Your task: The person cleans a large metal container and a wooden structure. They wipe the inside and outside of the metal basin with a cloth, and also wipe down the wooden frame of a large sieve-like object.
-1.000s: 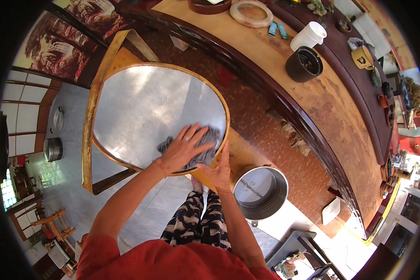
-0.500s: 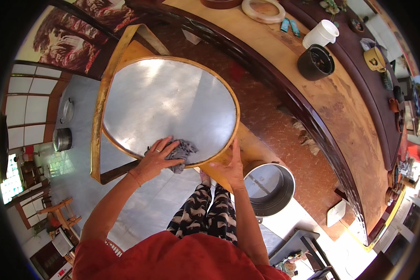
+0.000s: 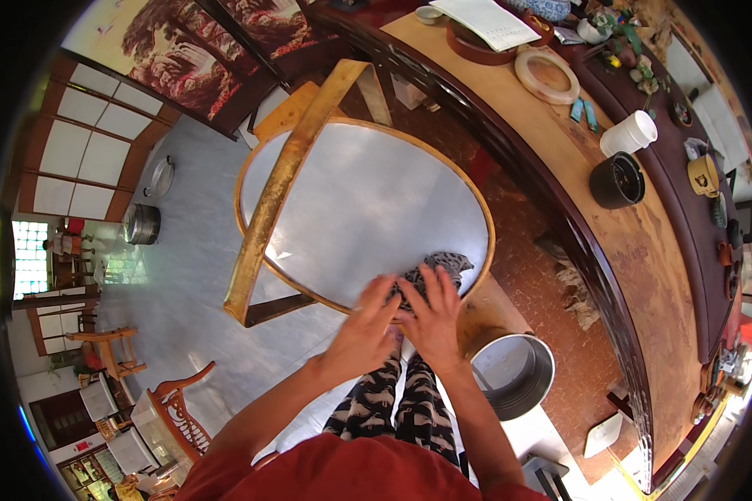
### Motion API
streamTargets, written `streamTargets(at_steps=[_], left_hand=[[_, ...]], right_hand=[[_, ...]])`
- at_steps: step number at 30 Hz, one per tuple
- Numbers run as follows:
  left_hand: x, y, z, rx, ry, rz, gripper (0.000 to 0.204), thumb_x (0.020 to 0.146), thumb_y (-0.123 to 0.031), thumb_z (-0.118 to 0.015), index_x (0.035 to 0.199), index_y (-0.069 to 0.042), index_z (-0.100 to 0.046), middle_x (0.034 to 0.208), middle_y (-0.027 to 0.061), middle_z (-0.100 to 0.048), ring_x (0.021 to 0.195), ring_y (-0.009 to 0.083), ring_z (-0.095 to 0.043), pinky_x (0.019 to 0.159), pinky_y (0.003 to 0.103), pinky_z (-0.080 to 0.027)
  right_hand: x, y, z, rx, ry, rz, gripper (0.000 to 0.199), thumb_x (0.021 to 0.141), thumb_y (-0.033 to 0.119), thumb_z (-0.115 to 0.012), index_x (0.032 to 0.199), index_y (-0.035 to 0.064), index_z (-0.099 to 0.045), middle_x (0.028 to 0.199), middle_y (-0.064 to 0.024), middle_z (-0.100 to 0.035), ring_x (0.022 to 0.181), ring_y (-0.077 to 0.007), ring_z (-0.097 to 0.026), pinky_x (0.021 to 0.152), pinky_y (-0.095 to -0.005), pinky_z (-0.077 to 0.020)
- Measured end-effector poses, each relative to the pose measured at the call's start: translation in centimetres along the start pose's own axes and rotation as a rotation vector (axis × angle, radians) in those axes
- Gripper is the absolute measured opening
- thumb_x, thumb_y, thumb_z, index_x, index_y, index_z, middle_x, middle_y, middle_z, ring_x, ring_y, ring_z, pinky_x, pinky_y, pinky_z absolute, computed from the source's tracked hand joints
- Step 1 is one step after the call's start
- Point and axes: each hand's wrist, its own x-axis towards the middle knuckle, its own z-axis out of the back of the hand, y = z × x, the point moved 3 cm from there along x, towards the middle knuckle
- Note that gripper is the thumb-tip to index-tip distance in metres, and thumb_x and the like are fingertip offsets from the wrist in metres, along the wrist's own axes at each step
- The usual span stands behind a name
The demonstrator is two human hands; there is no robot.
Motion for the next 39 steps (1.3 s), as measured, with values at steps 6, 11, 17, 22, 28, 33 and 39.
streamTargets(at_steps=[6,11,17,22,28,33,39], left_hand=[[-2.6,-2.7,14.5,0.652,-0.283,-0.008,0.054,0.076,-0.003,-0.062,0.128,-0.005,-0.049,0.128,0.0254,-0.043,0.118,0.0434,-0.041,0.095,0.047,-0.038],[-1.2,0.9,16.1,0.327,-0.262,0.216,0.069,0.073,0.002,-0.061,0.137,-0.008,-0.037,0.114,0.0173,-0.053,0.091,0.0348,-0.06,0.071,0.036,-0.051],[-2.2,2.7,15.6,0.416,-0.358,0.192,0.077,0.064,0.004,-0.059,0.137,-0.006,-0.037,0.093,0.0147,-0.055,0.066,0.0324,-0.059,0.054,0.037,-0.049],[-1.4,2.3,15.7,0.355,-0.356,0.142,0.075,0.063,-0.001,-0.06,0.135,-0.004,-0.037,0.095,0.0149,-0.056,0.068,0.0338,-0.06,0.054,0.037,-0.05],[-2.3,3.4,16.9,0.21,-0.216,0.263,0.075,0.067,-0.001,-0.058,0.137,0.0,-0.032,0.107,0.0219,-0.053,0.088,0.0399,-0.058,0.07,0.042,-0.051],[-1.3,3.3,16.4,0.25,-0.144,0.133,0.082,0.063,-0.001,-0.057,0.139,0.002,-0.026,0.102,0.0206,-0.051,0.078,0.038,-0.058,0.06,0.041,-0.05],[-1.4,3.4,16.4,0.283,-0.139,0.047,0.082,0.061,0.0,-0.053,0.138,0.004,-0.026,0.104,0.0249,-0.049,0.086,0.0446,-0.054,0.071,0.046,-0.048]], right_hand=[[6.1,-0.9,-6.7,-0.158,0.131,0.158,0.053,0.07,0.027,-0.074,0.119,0.0173,-0.057,0.142,-0.0134,-0.03,0.132,-0.0338,-0.025,0.096,-0.0632,-0.0241],[10.5,-1.3,-10.4,0.0,0.055,0.364,0.049,0.07,0.01,-0.069,0.117,0.0162,-0.057,0.137,-0.0145,-0.037,0.129,-0.0353,-0.031,0.1,-0.0518,-0.0293],[8.1,-4.7,-3.4,-0.105,-0.223,0.066,0.059,0.064,0.002,-0.067,0.121,0.0106,-0.054,0.134,-0.0181,-0.039,0.124,-0.0398,-0.035,0.099,-0.0501,-0.0325],[11.6,-5.6,-8.4,-0.059,-0.298,0.186,0.047,0.064,-0.001,-0.064,0.11,0.0058,-0.058,0.116,-0.0139,-0.052,0.112,-0.0345,-0.046,0.091,-0.0487,-0.0383],[4.6,5.4,-13.8,0.328,0.015,0.198,0.046,0.06,-0.003,-0.065,0.104,0.0113,-0.062,0.108,-0.0071,-0.058,0.104,-0.0299,-0.053,0.087,-0.0421,-0.0442],[8.0,-0.8,-9.8,-0.067,-0.363,0.11,0.045,0.063,-0.003,-0.062,0.106,0.0071,-0.059,0.116,-0.0178,-0.054,0.114,-0.038,-0.047,0.094,-0.0471,-0.0387],[7.1,1.7,-13.5,0.066,-0.349,-0.013,0.052,0.061,-0.006,-0.063,0.111,0.0077,-0.056,0.117,-0.0116,-0.053,0.114,-0.0326,-0.047,0.092,-0.0423,-0.0407]])
